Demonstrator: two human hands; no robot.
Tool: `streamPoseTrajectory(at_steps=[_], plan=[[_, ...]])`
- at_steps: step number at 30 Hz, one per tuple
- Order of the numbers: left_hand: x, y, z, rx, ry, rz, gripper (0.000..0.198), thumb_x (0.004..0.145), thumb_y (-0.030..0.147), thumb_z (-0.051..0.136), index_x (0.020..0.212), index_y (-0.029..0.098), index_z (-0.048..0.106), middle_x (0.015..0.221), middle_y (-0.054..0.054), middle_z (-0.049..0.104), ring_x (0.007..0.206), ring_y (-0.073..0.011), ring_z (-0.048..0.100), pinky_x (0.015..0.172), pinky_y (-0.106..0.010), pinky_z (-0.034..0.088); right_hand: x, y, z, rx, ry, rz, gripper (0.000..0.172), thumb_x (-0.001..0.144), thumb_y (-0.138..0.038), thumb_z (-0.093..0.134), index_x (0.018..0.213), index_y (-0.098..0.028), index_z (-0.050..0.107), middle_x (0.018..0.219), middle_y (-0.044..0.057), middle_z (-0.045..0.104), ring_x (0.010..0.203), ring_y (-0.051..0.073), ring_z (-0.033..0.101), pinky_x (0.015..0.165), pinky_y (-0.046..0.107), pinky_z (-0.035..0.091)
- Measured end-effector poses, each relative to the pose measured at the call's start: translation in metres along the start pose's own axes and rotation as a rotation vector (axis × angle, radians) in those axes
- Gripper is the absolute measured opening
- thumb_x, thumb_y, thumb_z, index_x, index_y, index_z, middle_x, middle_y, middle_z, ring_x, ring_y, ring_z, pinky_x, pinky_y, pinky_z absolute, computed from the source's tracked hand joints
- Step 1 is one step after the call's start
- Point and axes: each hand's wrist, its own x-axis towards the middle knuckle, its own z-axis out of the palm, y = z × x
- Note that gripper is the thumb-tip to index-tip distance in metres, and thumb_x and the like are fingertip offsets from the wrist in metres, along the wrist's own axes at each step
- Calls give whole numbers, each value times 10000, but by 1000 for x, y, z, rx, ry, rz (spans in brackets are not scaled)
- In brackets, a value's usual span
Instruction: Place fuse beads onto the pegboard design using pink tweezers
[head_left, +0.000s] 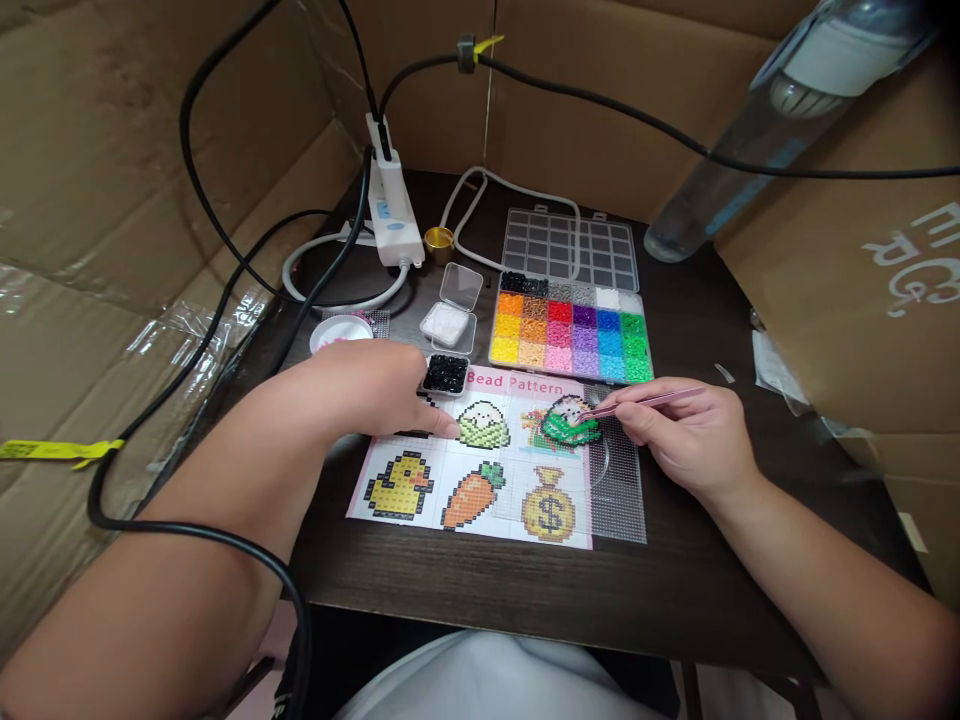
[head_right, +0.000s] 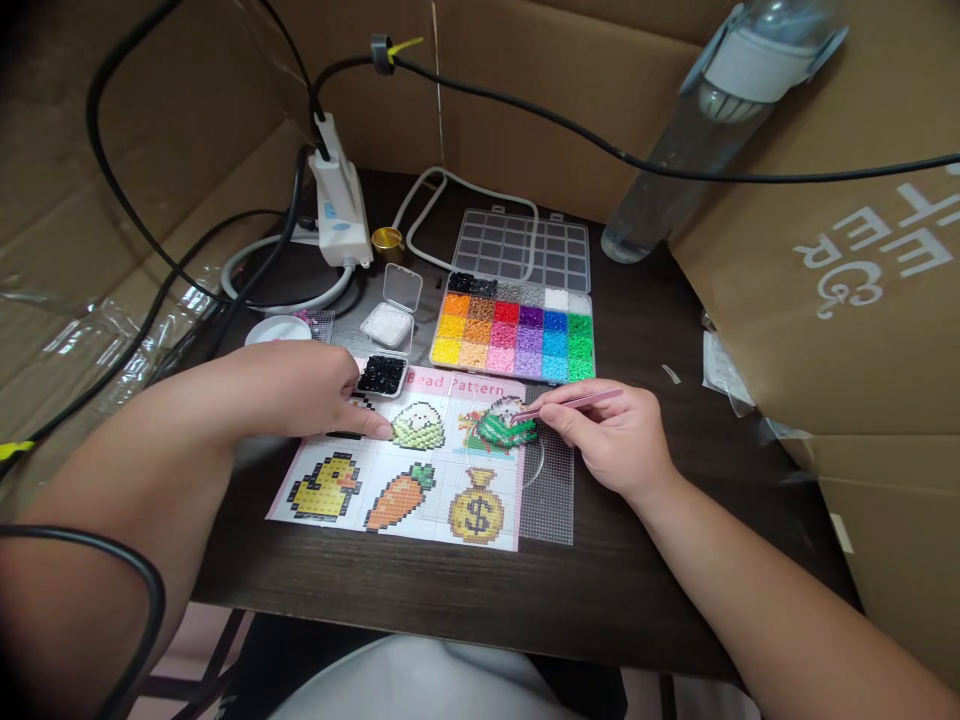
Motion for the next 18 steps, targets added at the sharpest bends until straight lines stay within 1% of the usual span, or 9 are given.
streamPoseTrajectory(at_steps=[3, 6, 10, 14, 18], plan=[[0, -2, -1, -9, -13, 12, 692, 845, 941, 851, 1087, 303, 969, 1033, -197, 940, 977, -442, 877, 888, -491, 615, 0, -1, 1, -9, -3, 0, 126, 871, -388, 1093, 842, -286, 1025, 753, 78, 913, 475, 148, 602, 437, 293, 467], [0, -2, -1, 24, -26, 19, 667, 938, 911, 775, 1066, 281, 950, 1058, -191, 946, 958, -407, 864, 842, -465, 588, 1, 0, 0, -15, -1, 6, 145, 875, -407, 1094, 854, -279, 1030, 707, 74, 886, 476, 152, 605, 434, 289, 453], [-2, 1, -4, 50, -34, 22, 668, 1016, 880, 700, 1082, 264, 949, 1088, -189, 952, 956, -382, 854, 811, -450, 565, 1, 2, -1, -9, -4, -6, 159, 875, -410, 1108, 853, -276, 1026, 772, 86, 922, 484, 147, 612, 450, 294, 480], [-3, 3, -5, 25, -34, 0, 676, 987, 891, 733, 1059, 260, 966, 1074, -188, 950, 946, -390, 852, 827, -456, 572, 1, 2, -1, -6, -6, -19, 121, 885, -377, 1100, 846, -290, 1024, 788, 82, 931, 502, 158, 646, 476, 302, 520], [-1, 3, -3, 15, -24, 2, 670, 975, 888, 746, 1024, 257, 965, 1061, -196, 942, 955, -409, 854, 840, -469, 577, 1, 1, -2, -4, -22, -8, 105, 894, -366, 1098, 862, -293, 1029, 770, 80, 921, 495, 163, 641, 463, 306, 498]])
